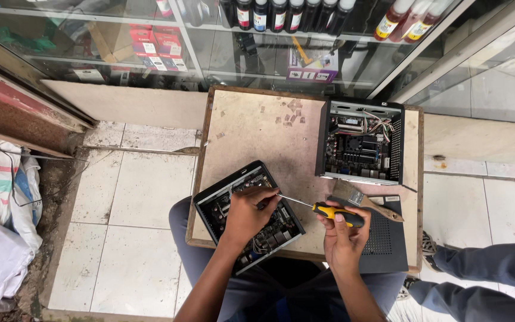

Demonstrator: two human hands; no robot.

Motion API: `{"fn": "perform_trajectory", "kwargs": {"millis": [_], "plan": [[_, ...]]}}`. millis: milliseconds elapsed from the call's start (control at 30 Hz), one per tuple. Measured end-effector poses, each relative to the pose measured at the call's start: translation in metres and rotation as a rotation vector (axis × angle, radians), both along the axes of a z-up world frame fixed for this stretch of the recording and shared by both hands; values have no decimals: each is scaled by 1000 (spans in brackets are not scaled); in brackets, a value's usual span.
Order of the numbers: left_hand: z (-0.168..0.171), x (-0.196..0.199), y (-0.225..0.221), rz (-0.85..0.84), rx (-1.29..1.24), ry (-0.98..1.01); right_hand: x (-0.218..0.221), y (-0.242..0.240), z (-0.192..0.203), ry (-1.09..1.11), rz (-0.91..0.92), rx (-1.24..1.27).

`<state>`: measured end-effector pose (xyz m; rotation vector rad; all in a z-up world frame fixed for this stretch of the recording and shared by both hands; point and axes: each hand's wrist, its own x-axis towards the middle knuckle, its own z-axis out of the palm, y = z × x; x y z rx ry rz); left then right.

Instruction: The person removes a motherboard from a computer case and places it on the table. They then use a screwdriver to tighten screws on the motherboard and connect internal cables.

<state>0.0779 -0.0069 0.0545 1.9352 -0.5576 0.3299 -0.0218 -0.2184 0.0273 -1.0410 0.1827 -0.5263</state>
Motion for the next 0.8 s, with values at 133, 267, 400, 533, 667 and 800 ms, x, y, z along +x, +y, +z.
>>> {"fn": "perform_trajectory", "kwargs": {"millis": [133,267,400,533,667,800], "plan": [[32,-4,1,-103,-210,324,8,-4,0,-31,-28,162],[29,-3,6,-216,-443,417,8,-5,2,-17,6,188],[26,-12,7,-304,-729,500,3,-3,3,-23,105,316],[25,-30,-9,-233,-908,469,-1,9,-18,24,179,604],[28,-37,-22,-20,-892,268,-2,31,-38,253,193,913],[38,-32,-19,96,-672,241,-7,35,-42,306,224,1000]]}}
